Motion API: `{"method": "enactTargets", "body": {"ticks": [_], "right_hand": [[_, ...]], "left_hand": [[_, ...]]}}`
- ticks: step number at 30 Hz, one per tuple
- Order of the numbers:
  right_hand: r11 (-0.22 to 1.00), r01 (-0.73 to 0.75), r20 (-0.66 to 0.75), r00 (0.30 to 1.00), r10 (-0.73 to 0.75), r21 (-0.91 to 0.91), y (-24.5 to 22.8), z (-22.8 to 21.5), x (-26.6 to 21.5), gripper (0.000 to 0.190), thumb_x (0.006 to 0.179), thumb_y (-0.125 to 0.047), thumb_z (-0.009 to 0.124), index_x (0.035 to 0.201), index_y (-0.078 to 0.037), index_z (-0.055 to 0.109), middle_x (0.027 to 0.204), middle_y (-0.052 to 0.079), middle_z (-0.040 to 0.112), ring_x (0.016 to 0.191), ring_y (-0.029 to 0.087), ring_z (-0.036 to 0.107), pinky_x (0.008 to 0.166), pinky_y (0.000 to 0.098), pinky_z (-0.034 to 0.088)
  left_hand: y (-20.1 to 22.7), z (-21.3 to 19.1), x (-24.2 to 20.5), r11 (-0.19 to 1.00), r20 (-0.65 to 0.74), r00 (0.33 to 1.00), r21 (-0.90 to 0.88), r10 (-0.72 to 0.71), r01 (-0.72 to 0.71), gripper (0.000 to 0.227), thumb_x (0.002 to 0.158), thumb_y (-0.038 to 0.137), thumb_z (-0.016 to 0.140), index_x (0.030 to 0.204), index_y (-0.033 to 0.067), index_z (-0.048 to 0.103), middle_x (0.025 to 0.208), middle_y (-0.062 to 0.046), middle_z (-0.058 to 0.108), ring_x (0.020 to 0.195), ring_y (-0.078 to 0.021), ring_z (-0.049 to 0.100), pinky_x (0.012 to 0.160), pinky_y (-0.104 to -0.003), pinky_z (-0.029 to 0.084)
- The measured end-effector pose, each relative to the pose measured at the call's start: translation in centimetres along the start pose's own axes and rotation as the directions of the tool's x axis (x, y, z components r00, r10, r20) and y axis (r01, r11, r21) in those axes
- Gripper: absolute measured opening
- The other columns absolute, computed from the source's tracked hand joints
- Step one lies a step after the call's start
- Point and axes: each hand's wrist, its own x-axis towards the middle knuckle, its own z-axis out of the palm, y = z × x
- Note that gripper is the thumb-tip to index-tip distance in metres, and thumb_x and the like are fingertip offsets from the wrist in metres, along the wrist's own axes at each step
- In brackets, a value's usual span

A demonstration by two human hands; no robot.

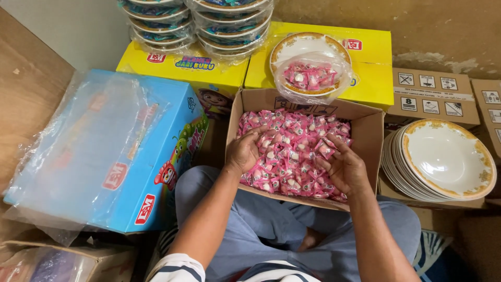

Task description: Packing pink and blue candies into boxes and containers for shipping

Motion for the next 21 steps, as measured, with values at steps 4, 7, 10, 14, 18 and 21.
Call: {"method": "enactTargets", "body": {"ticks": [4,7,10,14,18,21], "right_hand": [[0.999,-0.033,-0.025,0.999,0.034,0.040,0.9,-1.9,0.9,0.061,0.084,-0.020,0.053,0.142,-0.001,0.058,0.109,0.015,0.073,0.098,0.031,0.075,0.090,0.0484,0.064],[0.999,-0.038,-0.094,0.995,0.037,-0.006,0.5,0.4,0.2,0.053,0.089,-0.028,0.052,0.134,-0.004,0.063,0.103,0.012,0.073,0.092,0.028,0.075,0.082,0.0425,0.066],[0.984,-0.055,-0.299,0.954,0.001,-0.171,0.4,2.8,-1.2,0.031,0.095,-0.030,0.057,0.115,-0.009,0.067,0.089,0.006,0.065,0.074,0.024,0.070,0.061,0.0330,0.061],[0.791,-0.105,-0.445,0.867,-0.225,-0.603,2.5,-2.7,0.9,0.022,0.100,-0.032,0.068,0.095,-0.011,0.067,0.057,0.010,0.051,0.038,0.023,0.056,0.025,0.0396,0.049],[0.654,-0.110,-0.395,0.866,-0.307,-0.748,1.0,1.7,-1.3,0.013,0.092,-0.020,0.073,0.092,-0.009,0.068,0.065,0.006,0.060,0.053,0.014,0.059,0.039,0.0265,0.047],[0.319,-0.284,-0.373,0.890,-0.263,-0.904,1.3,-0.1,-1.0,0.013,0.086,-0.033,0.074,0.099,-0.029,0.076,0.069,-0.002,0.072,0.072,0.019,0.072,0.062,0.0346,0.055]], "left_hand": [[-0.1,0.1,-0.2,0.999,0.009,0.999,-0.018,0.034,-0.034,0.040,0.099,0.025,0.049,0.132,0.0101,0.064,0.126,-0.020,0.071,0.103,-0.0343,0.074,0.073,-0.040,0.066],[-0.6,-0.2,0.0,0.996,-0.039,0.995,0.005,0.091,-0.091,0.037,0.099,0.025,0.050,0.127,0.0086,0.067,0.123,-0.019,0.072,0.101,-0.0344,0.074,0.074,-0.042,0.067],[-0.1,0.7,-0.4,0.988,-0.198,0.972,0.112,0.125,-0.104,0.027,0.097,0.030,0.061,0.114,0.0104,0.070,0.100,-0.011,0.069,0.080,-0.0241,0.068,0.059,-0.034,0.060],[-1.1,-1.6,1.3,0.910,-0.372,0.883,0.394,0.287,-0.129,0.022,0.088,0.025,0.082,0.099,0.0129,0.066,0.078,-0.001,0.059,0.057,-0.0101,0.057,0.044,-0.021,0.053],[-0.9,-0.1,-0.1,0.239,-0.095,0.860,0.971,0.502,-0.032,0.029,0.081,0.045,0.083,0.099,0.0292,0.067,0.086,0.000,0.074,0.074,-0.0233,0.075,0.047,-0.033,0.056],[0.0,2.5,-1.8,-0.198,0.138,0.885,0.979,0.445,-0.054,0.030,0.080,0.038,0.079,0.104,0.0250,0.068,0.094,-0.002,0.072,0.082,-0.0254,0.074,0.064,-0.040,0.061]]}}
